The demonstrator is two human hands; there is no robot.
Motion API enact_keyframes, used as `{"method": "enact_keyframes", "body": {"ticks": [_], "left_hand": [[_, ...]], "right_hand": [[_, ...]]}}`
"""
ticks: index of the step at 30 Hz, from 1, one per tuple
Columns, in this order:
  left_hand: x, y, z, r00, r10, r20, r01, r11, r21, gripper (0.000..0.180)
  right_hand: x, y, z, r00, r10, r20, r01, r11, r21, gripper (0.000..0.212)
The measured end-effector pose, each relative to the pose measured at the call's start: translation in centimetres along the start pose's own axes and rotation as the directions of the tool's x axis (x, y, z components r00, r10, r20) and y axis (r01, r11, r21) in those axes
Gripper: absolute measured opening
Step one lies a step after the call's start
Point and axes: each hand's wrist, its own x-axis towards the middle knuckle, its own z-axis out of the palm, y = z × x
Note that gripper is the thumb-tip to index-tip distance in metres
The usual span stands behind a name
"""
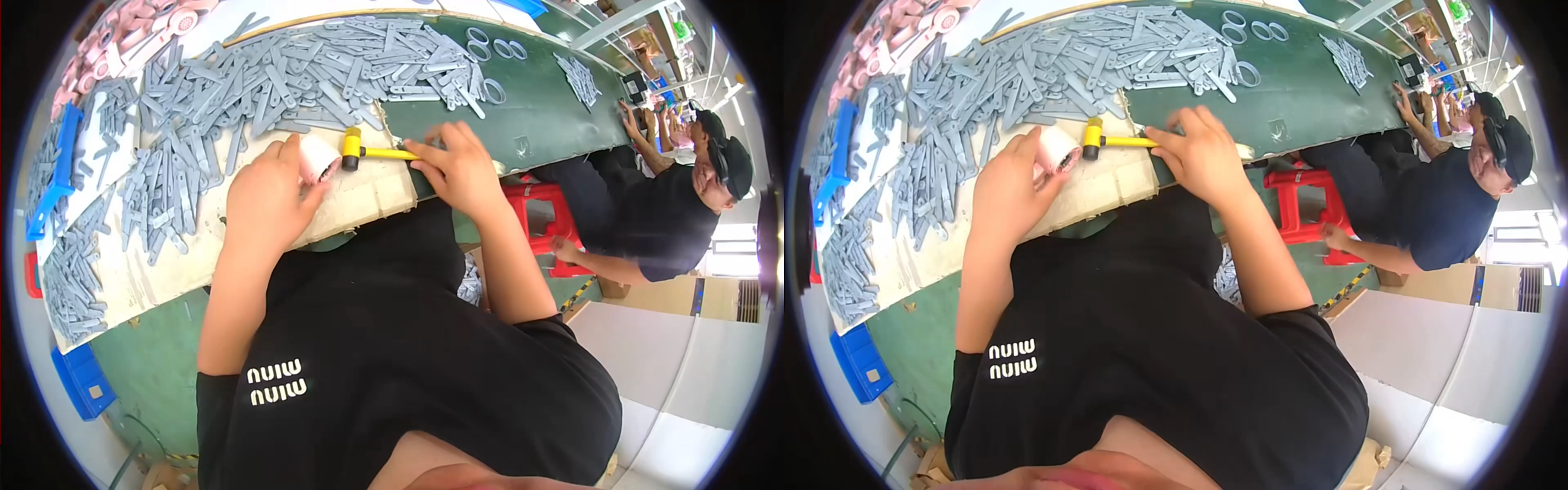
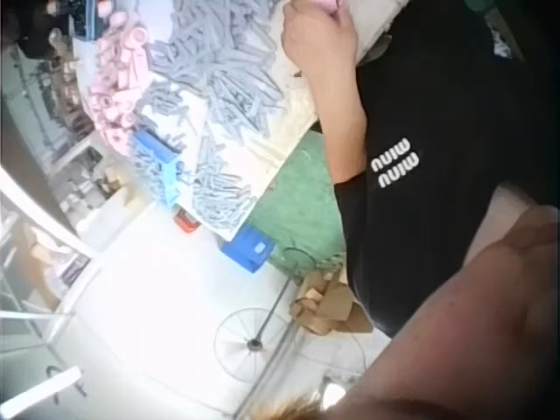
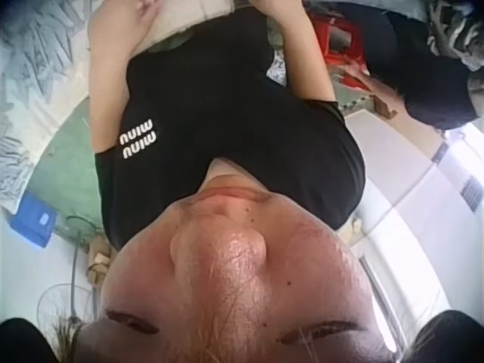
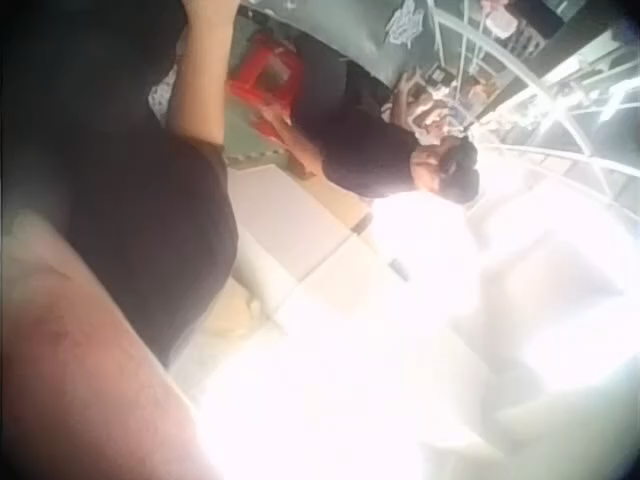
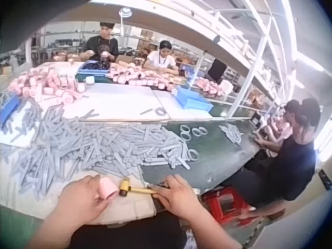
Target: Assembling small electronic gadgets by hammering housing parts together at a factory workbench.
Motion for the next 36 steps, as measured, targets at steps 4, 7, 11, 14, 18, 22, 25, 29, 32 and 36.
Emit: {"method": "enact_keyframes", "body": {"ticks": [4, 7, 11, 14, 18, 22, 25, 29, 32, 36], "left_hand": [[0.1, -0.1, -0.3, 1.000, 0.011, -0.023, -0.013, 0.999, -0.052, 0.053], [-0.7, 0.2, -0.5, 0.989, -0.077, -0.125, -0.019, 0.778, -0.628, 0.039], [-2.3, 0.4, 0.1, 0.999, -0.037, -0.014, -0.016, -0.049, -0.999, 0.043], [-2.7, 1.3, 0.9, 0.997, 0.018, 0.080, 0.082, -0.253, -0.964, 0.045], [-3.4, 3.2, 3.9, 0.987, -0.084, 0.137, 0.112, -0.245, -0.963, 0.081], [-4.1, 4.3, 5.2, 0.997, 0.044, 0.062, 0.071, -0.248, -0.966, 0.081], [-4.5, 5.3, 5.5, 0.990, 0.091, 0.105, 0.127, -0.291, -0.948, 0.069], [-5.5, 5.9, 5.8, 0.992, 0.127, -0.016, 0.030, -0.351, -0.936, 0.064], [-6.1, 5.8, 6.3, 0.989, 0.133, -0.060, -0.024, -0.255, -0.967, 0.066], [-6.8, 5.9, 6.3, 0.984, 0.113, -0.135, -0.113, -0.183, -0.977, 0.067]], "right_hand": [[1.8, 6.3, -0.5, 0.946, 0.025, -0.323, -0.006, 0.998, 0.061, 0.028], [1.6, 11.9, -1.3, 0.858, 0.329, -0.395, -0.414, 0.898, -0.151, 0.024], [0.2, 17.0, 0.5, 0.867, 0.400, -0.297, -0.481, 0.827, -0.289, 0.015], [0.7, 16.9, 0.5, 0.818, 0.292, -0.496, -0.387, 0.917, -0.098, 0.013], [1.1, 4.8, -1.3, 0.729, 0.670, -0.141, -0.112, 0.320, 0.941, 0.025], [-0.7, -4.4, -0.8, 0.847, 0.528, 0.057, -0.176, 0.177, 0.968, 0.031], [-0.5, -8.3, 0.7, 0.896, 0.443, -0.038, -0.027, 0.140, 0.990, 0.038], [0.2, -9.4, 0.8, 0.921, 0.218, -0.323, 0.056, 0.747, 0.663, 0.034], [0.8, -9.8, 2.2, 0.850, 0.193, -0.489, 0.233, 0.696, 0.679, 0.034], [0.5, -10.5, 1.5, 0.966, 0.093, -0.240, 0.137, 0.605, 0.784, 0.058]]}}
